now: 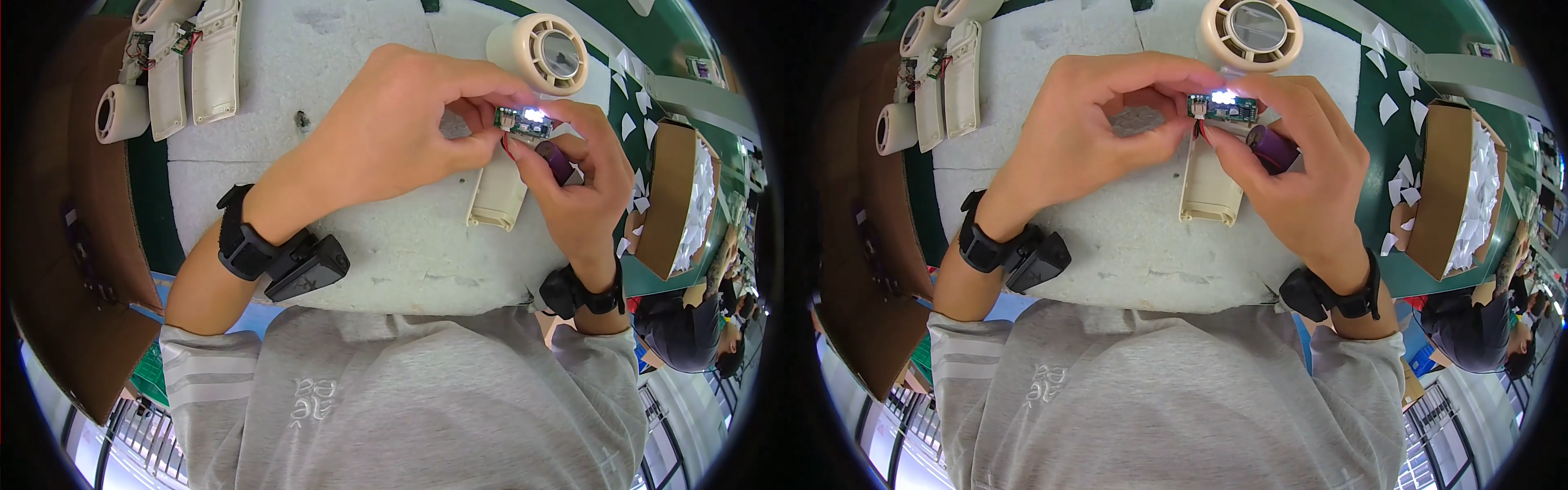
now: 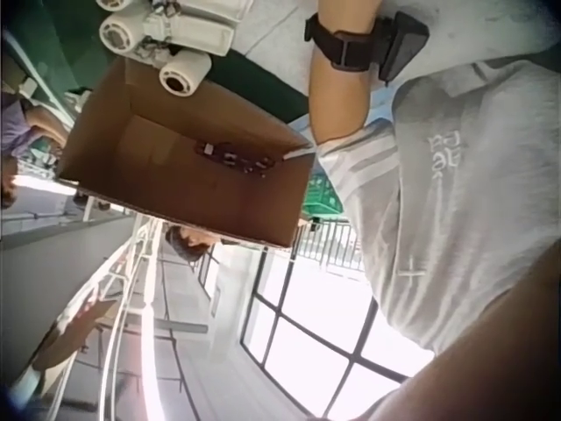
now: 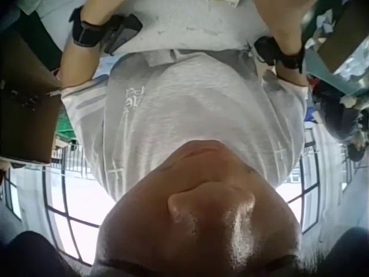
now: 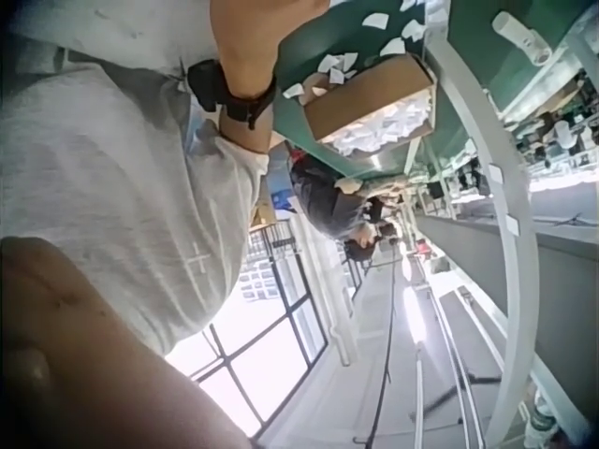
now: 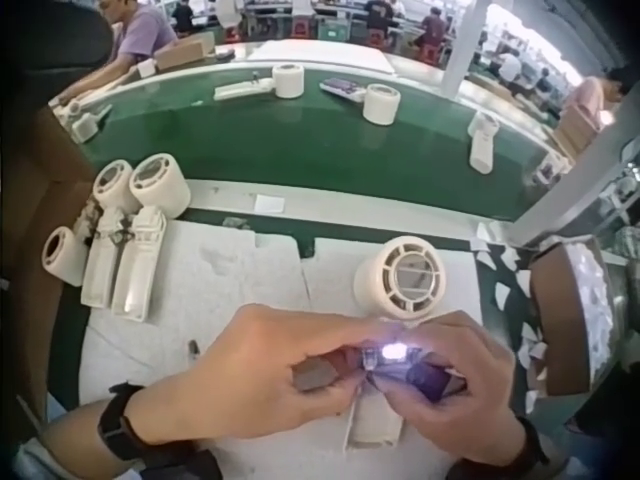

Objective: The person connects a battery to a circuit board, fits them into a plastic housing, and sets the assembly aside before repeating the process with another unit.

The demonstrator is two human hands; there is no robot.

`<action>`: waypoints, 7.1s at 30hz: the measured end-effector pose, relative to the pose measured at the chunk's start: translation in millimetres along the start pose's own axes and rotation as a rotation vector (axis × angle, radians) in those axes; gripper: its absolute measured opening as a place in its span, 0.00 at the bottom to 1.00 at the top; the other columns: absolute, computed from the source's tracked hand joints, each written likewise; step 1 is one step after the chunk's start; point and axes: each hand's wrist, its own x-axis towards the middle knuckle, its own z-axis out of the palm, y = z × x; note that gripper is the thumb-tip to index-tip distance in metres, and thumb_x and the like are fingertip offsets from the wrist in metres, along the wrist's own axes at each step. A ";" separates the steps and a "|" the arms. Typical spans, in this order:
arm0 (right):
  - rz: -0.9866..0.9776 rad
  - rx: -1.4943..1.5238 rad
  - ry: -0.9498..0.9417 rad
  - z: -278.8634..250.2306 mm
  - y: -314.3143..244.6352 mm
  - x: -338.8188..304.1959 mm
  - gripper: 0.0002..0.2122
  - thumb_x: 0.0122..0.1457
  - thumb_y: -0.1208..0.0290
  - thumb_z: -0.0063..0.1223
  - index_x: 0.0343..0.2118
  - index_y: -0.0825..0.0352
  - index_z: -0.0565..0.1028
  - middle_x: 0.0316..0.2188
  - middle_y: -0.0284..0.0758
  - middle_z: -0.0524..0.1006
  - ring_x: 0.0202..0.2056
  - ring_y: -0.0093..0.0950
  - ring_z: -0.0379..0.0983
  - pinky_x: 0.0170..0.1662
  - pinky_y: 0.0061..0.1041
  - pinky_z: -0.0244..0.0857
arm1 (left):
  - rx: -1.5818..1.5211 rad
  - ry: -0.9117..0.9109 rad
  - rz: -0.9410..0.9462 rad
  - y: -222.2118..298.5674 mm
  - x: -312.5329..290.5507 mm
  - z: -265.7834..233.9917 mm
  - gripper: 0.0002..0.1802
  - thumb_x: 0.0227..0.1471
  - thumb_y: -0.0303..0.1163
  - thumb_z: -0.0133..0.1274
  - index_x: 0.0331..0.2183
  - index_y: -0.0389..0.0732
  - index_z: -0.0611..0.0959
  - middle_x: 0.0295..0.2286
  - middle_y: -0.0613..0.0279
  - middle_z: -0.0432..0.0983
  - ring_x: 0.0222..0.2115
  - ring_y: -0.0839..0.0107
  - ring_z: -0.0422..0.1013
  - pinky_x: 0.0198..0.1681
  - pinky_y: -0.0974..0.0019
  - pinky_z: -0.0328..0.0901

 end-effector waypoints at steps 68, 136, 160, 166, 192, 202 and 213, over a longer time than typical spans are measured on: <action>-0.093 -0.343 -0.028 -6.3 -10.3 -3.7 0.09 0.42 0.83 0.65 0.30 0.69 0.81 0.26 0.34 0.77 0.21 0.22 0.71 0.23 0.18 0.63 | -0.134 0.098 -0.014 -11.6 3.3 19.5 0.14 0.43 0.22 0.54 0.36 0.40 0.83 0.25 0.51 0.78 0.24 0.57 0.74 0.30 0.61 0.67; -0.066 -0.356 -0.222 -41.9 -7.9 5.3 0.04 0.49 0.79 0.59 0.27 0.74 0.76 0.34 0.43 0.80 0.26 0.34 0.77 0.29 0.26 0.71 | 0.025 0.130 -0.105 3.3 1.9 4.9 0.20 0.43 0.16 0.52 0.41 0.39 0.83 0.41 0.59 0.75 0.33 0.73 0.72 0.37 0.73 0.68; 0.174 -0.520 -0.174 -106.4 7.0 8.0 0.07 0.55 0.76 0.48 0.37 0.70 0.70 0.33 0.39 0.73 0.31 0.30 0.69 0.32 0.27 0.63 | 0.038 0.224 -0.057 -1.6 -0.3 9.0 0.18 0.40 0.19 0.54 0.38 0.40 0.84 0.35 0.59 0.77 0.25 0.71 0.72 0.32 0.71 0.68; 0.420 -0.529 0.236 -111.1 -28.6 11.8 0.20 0.47 0.76 0.59 0.46 0.68 0.72 0.41 0.41 0.73 0.40 0.36 0.72 0.43 0.31 0.66 | 0.089 0.245 -0.040 0.6 2.7 14.3 0.18 0.40 0.19 0.54 0.37 0.40 0.85 0.35 0.57 0.77 0.24 0.69 0.72 0.31 0.70 0.69; 0.298 0.715 -0.814 -42.1 1.1 1.6 0.40 0.37 0.78 0.64 0.58 0.68 0.59 0.45 0.43 0.68 0.45 0.38 0.72 0.44 0.33 0.70 | 0.469 0.120 0.148 -2.6 6.4 -1.1 0.23 0.34 0.23 0.65 0.39 0.46 0.86 0.35 0.55 0.78 0.27 0.65 0.76 0.30 0.69 0.70; -0.329 0.021 -0.461 -22.2 -10.5 2.6 0.30 0.28 0.78 0.67 0.43 0.68 0.75 0.42 0.39 0.75 0.41 0.40 0.71 0.42 0.32 0.69 | 0.505 0.075 0.200 -2.4 7.0 -6.9 0.19 0.38 0.24 0.63 0.38 0.45 0.86 0.35 0.53 0.78 0.27 0.63 0.76 0.29 0.68 0.71; -0.357 -0.140 -0.466 -16.9 -3.8 2.2 0.31 0.30 0.77 0.70 0.45 0.72 0.73 0.47 0.46 0.74 0.47 0.45 0.71 0.48 0.37 0.68 | 0.516 0.057 0.280 -3.4 5.6 -9.2 0.19 0.43 0.23 0.58 0.41 0.44 0.84 0.36 0.52 0.78 0.27 0.58 0.75 0.29 0.65 0.70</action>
